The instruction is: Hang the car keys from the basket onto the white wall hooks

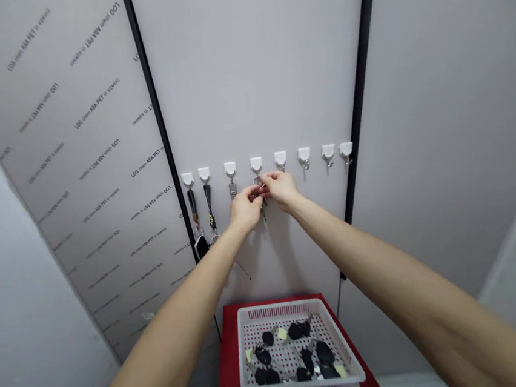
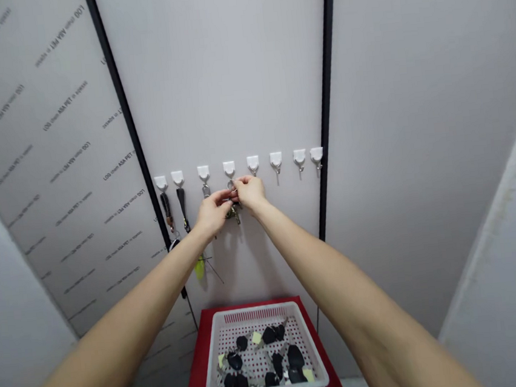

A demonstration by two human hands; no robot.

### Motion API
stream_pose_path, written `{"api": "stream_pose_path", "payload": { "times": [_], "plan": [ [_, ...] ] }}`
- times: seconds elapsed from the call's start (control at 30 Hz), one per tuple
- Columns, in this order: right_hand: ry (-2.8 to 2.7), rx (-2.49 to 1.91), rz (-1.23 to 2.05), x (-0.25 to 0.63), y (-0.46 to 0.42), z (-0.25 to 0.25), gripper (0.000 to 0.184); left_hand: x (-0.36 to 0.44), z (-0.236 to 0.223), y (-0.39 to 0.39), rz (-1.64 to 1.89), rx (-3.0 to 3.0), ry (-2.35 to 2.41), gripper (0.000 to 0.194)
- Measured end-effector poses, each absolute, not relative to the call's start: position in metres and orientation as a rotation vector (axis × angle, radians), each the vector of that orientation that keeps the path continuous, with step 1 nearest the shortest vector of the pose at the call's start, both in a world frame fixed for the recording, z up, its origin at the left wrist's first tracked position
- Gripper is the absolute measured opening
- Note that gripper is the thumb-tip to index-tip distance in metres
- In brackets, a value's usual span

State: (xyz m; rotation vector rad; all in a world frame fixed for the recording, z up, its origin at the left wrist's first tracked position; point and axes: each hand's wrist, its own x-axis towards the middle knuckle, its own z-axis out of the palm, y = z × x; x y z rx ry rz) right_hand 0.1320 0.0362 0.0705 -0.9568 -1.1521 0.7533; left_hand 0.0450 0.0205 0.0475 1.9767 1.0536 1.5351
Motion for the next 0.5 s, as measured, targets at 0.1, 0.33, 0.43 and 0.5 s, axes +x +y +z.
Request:
{"api": "stream_pose_path", "payload": {
  "times": [0.1, 0.33, 0.43, 0.5],
  "plan": [
    [-1.174, -0.995, 0.641, 0.135, 0.038, 0.060, 0.007, 0.043, 0.032, 0.011, 1.531, 2.007, 1.046, 0.029],
    [-1.541, -1.149, 0.392, 0.170, 0.004, -0.039, 0.021, 0.029, -0.080, -0.035, 1.104, 2.207, 1.146, 0.025],
    [-2.006, -1.380, 0.607, 0.182, -0.023, -0.107, 0.019, 0.021, -0.138, -0.045, 0.615, 2.347, 1.246, 0.026],
    [-2.266, -1.501, 0.555, 0.186, -0.036, -0.143, 0.020, 0.018, -0.167, -0.045, 0.372, 2.399, 1.320, 0.028]
  ]
}}
